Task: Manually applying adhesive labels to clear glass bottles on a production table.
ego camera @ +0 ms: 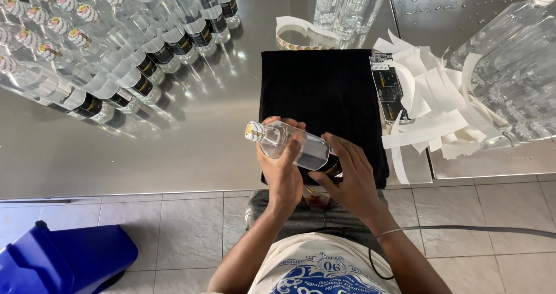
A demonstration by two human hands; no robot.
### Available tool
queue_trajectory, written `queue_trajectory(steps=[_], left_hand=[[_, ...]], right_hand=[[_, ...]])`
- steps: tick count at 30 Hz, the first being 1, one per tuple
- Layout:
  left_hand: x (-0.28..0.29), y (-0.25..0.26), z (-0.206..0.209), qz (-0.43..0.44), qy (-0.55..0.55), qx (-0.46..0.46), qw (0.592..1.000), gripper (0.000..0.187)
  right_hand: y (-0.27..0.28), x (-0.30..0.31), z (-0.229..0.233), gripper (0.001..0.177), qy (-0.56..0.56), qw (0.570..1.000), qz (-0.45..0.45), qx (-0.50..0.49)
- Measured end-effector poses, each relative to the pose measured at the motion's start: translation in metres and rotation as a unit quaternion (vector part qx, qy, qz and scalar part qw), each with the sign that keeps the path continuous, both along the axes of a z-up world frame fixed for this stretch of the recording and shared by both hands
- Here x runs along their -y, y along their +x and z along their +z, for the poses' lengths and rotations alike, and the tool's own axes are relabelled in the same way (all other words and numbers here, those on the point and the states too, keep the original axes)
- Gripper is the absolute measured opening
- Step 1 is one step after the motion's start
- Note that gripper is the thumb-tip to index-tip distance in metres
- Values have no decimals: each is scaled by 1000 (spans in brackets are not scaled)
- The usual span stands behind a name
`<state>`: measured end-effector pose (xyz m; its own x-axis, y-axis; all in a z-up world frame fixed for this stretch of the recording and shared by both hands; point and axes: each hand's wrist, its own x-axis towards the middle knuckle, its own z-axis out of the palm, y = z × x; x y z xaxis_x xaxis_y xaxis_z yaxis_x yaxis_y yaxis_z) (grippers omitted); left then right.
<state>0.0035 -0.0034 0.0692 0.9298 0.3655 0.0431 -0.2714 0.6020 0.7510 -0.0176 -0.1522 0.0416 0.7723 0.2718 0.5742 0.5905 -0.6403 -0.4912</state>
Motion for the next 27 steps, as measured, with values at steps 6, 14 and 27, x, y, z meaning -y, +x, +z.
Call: queue_trajectory(steps=[6, 14, 27], left_hand=[[-5, 0, 5, -33, 16, -18, 999, 70], [7, 18, 40, -182, 221, 45, 957, 78], [25, -30, 3, 127, 507, 295, 800, 50]], right_hand=[[-1, 45, -19, 75, -19, 982, 5, -188], [8, 22, 80, 87, 128, 975, 48, -175], [42, 12, 70, 73, 530, 837, -49, -128]])
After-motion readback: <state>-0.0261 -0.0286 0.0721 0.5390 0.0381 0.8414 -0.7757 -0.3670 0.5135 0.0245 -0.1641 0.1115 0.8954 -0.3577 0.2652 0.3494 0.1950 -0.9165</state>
